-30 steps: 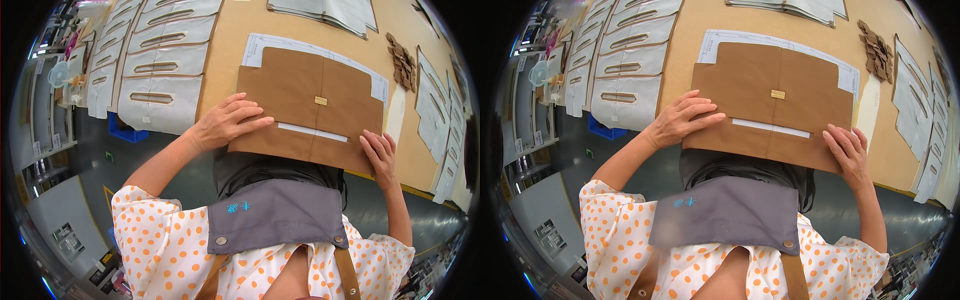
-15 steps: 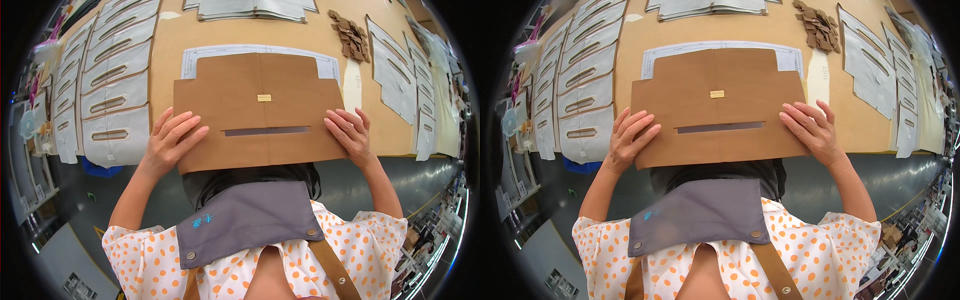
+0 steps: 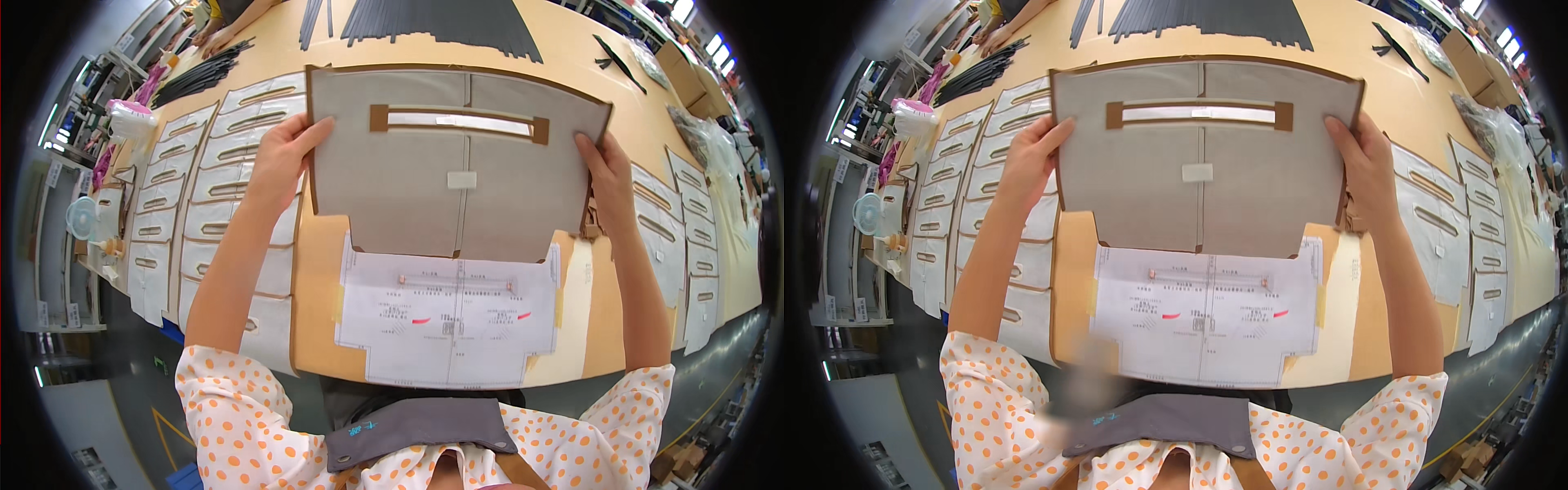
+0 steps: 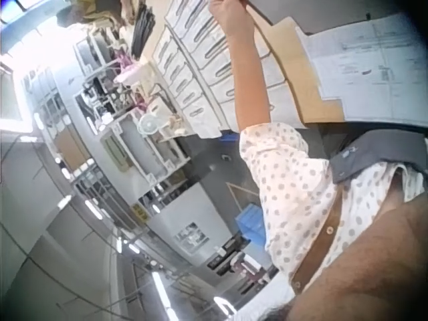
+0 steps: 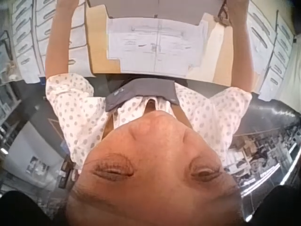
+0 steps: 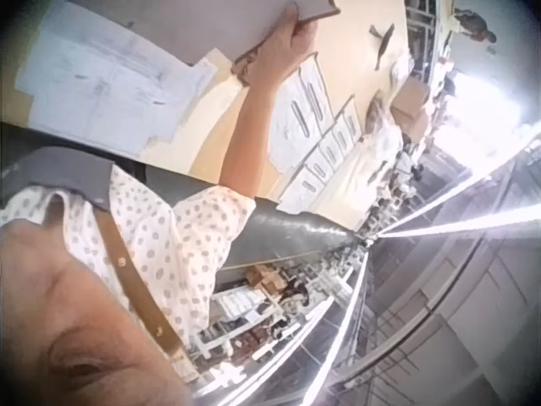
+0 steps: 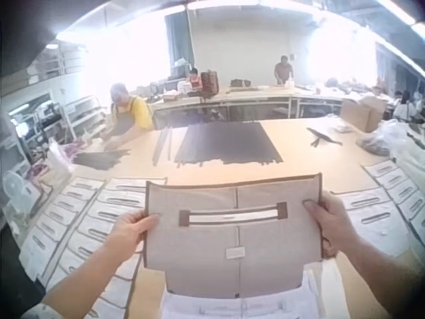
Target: The recorder is applying small leather strips/tabs to larger white leather pattern pieces on a workbench.
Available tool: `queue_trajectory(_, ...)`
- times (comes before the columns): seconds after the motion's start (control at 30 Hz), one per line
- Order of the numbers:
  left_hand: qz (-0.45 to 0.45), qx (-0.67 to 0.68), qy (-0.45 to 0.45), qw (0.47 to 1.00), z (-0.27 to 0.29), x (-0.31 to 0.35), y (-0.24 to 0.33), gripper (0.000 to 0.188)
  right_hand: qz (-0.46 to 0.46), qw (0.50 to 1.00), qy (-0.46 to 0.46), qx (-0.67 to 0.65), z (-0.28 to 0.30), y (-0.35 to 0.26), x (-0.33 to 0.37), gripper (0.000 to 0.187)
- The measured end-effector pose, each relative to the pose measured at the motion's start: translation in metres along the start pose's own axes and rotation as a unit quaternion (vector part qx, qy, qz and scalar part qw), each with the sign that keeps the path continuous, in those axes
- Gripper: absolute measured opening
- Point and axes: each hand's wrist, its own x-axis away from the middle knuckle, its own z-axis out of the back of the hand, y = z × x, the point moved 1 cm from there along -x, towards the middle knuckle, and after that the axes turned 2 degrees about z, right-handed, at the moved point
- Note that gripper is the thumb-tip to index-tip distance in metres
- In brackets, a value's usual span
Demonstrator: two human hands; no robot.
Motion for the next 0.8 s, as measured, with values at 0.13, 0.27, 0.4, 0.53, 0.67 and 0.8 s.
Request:
queue_trajectory(0.13, 0.037, 0.023, -0.001, 0.999, -0.016, -0.107, -0.025, 0.025, -0.066, 0.997, -0.027, 0.033, 0.005, 0.050, -0.090, 0.030)
queue_trajectory(0.27, 0.029, -0.088, 0.027, 0.995, -0.004, -0.174, -0.060, 0.041, -0.020, 0.972, -0.018, 0.235, -0.013, 0.106, -0.140, 0.035)
queue_trajectory(0.4, -0.103, -0.125, 0.031, 0.986, -0.010, -0.131, -0.061, 0.050, 0.048, 0.943, 0.031, 0.329, 0.003, 0.080, -0.095, 0.037)
queue_trajectory(0.53, -0.078, 0.038, -0.192, 0.978, -0.116, 0.010, -0.006, 0.036, -0.027, 0.902, 0.083, 0.422, 0.125, 0.063, -0.002, 0.034)
queue_trajectory(0.67, -0.078, 0.165, -0.318, 0.930, -0.140, 0.117, 0.062, 0.008, -0.134, 0.872, 0.052, 0.467, 0.131, 0.065, 0.072, 0.030)
queue_trajectory(0.8, -0.032, 0.268, -0.301, 0.915, -0.136, 0.157, 0.082, 0.003, -0.045, 0.756, 0.044, 0.651, 0.159, 0.091, 0.130, 0.027)
